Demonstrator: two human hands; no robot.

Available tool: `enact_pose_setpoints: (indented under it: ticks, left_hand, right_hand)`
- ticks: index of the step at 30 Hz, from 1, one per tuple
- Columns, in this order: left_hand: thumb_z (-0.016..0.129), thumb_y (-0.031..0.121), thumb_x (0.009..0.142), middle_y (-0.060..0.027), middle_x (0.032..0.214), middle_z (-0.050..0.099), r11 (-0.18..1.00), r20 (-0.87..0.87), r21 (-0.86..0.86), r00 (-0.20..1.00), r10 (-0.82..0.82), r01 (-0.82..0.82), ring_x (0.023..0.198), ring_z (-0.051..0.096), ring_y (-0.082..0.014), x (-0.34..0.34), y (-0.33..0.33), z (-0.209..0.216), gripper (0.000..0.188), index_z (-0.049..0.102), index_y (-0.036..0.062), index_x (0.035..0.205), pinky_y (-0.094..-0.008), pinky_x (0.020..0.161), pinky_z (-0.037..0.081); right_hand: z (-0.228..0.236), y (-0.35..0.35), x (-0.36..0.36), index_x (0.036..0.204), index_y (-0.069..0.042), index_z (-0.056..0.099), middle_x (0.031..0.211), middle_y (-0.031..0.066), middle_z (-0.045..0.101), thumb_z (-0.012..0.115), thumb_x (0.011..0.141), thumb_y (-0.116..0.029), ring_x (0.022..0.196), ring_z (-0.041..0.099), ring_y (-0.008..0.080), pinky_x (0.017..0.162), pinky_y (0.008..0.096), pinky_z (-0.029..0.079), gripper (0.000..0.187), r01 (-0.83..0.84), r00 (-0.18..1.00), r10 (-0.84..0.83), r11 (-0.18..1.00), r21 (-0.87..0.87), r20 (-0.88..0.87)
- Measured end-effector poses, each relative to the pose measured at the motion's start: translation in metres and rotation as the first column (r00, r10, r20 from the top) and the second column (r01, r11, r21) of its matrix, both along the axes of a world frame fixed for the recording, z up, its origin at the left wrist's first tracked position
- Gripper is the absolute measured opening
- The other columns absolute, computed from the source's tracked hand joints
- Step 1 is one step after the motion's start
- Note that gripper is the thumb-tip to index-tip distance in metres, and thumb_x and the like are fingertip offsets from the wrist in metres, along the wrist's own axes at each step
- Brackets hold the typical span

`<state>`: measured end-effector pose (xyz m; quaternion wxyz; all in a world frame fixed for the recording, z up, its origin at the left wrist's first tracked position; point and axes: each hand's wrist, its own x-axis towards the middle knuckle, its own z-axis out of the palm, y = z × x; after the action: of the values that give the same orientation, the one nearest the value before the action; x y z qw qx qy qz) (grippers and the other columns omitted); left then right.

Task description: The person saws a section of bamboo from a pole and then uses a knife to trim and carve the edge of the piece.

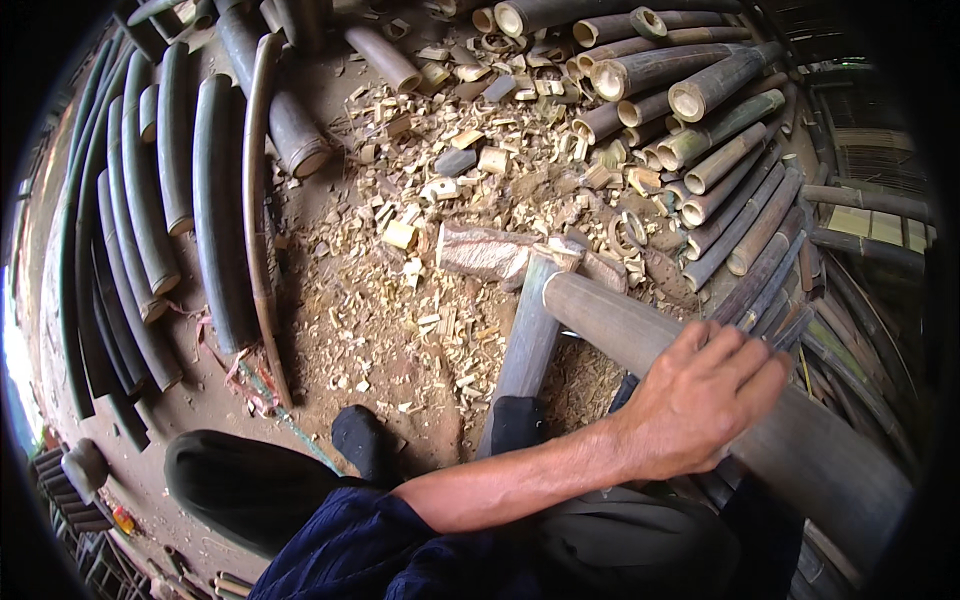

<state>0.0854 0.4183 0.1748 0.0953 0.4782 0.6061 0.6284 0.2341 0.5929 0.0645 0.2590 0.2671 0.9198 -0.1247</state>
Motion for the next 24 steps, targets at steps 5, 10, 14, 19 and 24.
enact_pose_setpoints:
  ticks: [5, 10, 14, 19, 24]
  left_hand:
    - [0.087, 0.016, 0.06, -0.0138, 0.118, 0.062, 0.995, 0.07, 0.028, 0.993, 0.091, -0.093, 0.105, 0.063, -0.0347, -0.024, -0.004, -0.013, 0.082, 0.056, 0.0036, 0.134, -0.0442, 0.088, 0.05]
    - [0.084, 0.017, 0.067, -0.018, 0.112, 0.064, 0.964, 0.503, -0.204, 0.826, 0.254, -0.173, 0.096, 0.068, -0.0338, -0.061, -0.037, -0.083, 0.069, 0.054, 0.0026, 0.127, -0.0476, 0.088, 0.059]
    - [0.08, 0.016, 0.068, -0.0154, 0.11, 0.064, 0.852, 0.632, -0.404, 0.571, 0.524, -0.333, 0.091, 0.068, -0.0246, -0.062, -0.096, -0.085, 0.066, 0.055, 0.0006, 0.126, -0.0415, 0.081, 0.062]
    - [0.082, 0.026, 0.069, -0.018, 0.104, 0.066, 0.473, 0.297, -0.724, 0.393, 0.87, -0.502, 0.089, 0.069, -0.0309, -0.057, -0.196, -0.167, 0.064, 0.054, 0.0021, 0.121, -0.0472, 0.078, 0.059]
    - [0.079, 0.028, 0.066, -0.0193, 0.1, 0.069, 0.411, 0.294, -0.79, 0.306, 0.905, -0.456, 0.086, 0.071, -0.0321, -0.038, -0.253, -0.19, 0.064, 0.058, -0.0019, 0.118, -0.0458, 0.078, 0.06]
  right_hand:
    - [-0.011, 0.025, 0.048, 0.12, -0.001, 0.066, 0.098, 0.0249, 0.069, 0.049, 0.108, -0.027, 0.095, 0.07, 0.0383, 0.082, 0.0504, 0.058, 0.034, -0.277, 0.94, 0.241, 0.952, 0.131, 0.24]
    - [0.021, -0.002, 0.051, 0.102, -0.002, 0.063, 0.079, 0.0243, 0.064, 0.049, 0.109, -0.025, 0.077, 0.06, 0.0502, 0.07, 0.0571, 0.047, 0.028, 0.022, 0.966, 0.013, 0.991, 0.133, -0.258]
    - [-0.028, -0.002, 0.097, 0.093, -0.004, 0.059, 0.062, 0.0091, 0.053, 0.047, 0.113, -0.034, 0.053, 0.054, 0.0289, 0.055, 0.0442, 0.042, 0.037, 0.291, 0.785, -0.353, 0.936, -0.199, -0.509]
    - [-0.049, -0.077, 0.088, 0.091, -0.006, 0.058, 0.059, -0.0007, 0.049, 0.049, 0.113, -0.038, 0.046, 0.047, 0.0097, 0.043, 0.0271, 0.039, 0.039, 0.348, 0.601, -0.675, 0.703, -0.62, -0.428]
    - [-0.061, -0.125, 0.067, 0.114, -0.005, 0.067, 0.067, -0.0023, 0.047, 0.054, 0.111, -0.035, 0.054, 0.048, 0.0089, 0.049, 0.0267, 0.042, 0.033, 0.314, 0.553, -0.758, 0.573, -0.757, -0.345]
